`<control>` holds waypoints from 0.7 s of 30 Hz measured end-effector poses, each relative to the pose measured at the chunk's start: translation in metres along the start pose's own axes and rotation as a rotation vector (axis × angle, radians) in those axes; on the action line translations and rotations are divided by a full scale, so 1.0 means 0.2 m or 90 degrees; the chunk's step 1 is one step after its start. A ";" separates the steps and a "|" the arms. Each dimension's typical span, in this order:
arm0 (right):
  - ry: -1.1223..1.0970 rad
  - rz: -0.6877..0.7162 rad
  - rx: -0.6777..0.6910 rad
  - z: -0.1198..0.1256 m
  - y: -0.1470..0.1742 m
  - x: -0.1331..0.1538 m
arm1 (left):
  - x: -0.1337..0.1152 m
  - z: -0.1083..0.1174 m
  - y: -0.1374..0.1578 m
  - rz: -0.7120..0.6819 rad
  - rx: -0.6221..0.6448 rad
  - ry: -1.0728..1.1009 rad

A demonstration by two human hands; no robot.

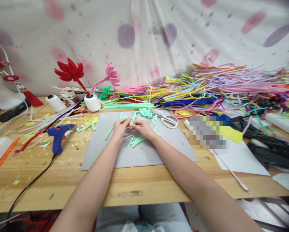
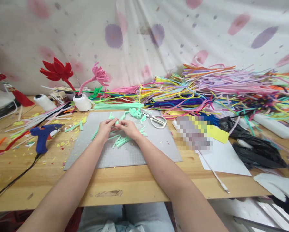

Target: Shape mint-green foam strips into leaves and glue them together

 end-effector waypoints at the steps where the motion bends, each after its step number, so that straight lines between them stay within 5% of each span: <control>1: -0.019 -0.021 0.005 0.00 0.00 -0.01 | 0.00 0.01 0.00 -0.011 -0.003 -0.008; 7: -0.015 -0.038 0.010 0.00 0.00 -0.03 | -0.01 0.09 -0.04 -0.079 -0.110 -0.110; 14: 0.129 0.025 -0.025 -0.02 0.00 -0.03 | 0.00 0.06 -0.02 -0.002 -0.055 -0.055; 21: 0.110 0.026 -0.049 0.00 0.01 -0.01 | -0.04 0.09 -0.02 -0.125 -0.064 0.024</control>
Point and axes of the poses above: each hand's wrist, its own y-axis away from the middle knuckle, its own z-axis out of the back of the hand, x = y × z, the point moved 4 cm from there along -y, towards the middle knuckle, and after that the axes turned 6 degrees about z, right-handed, at the moved point
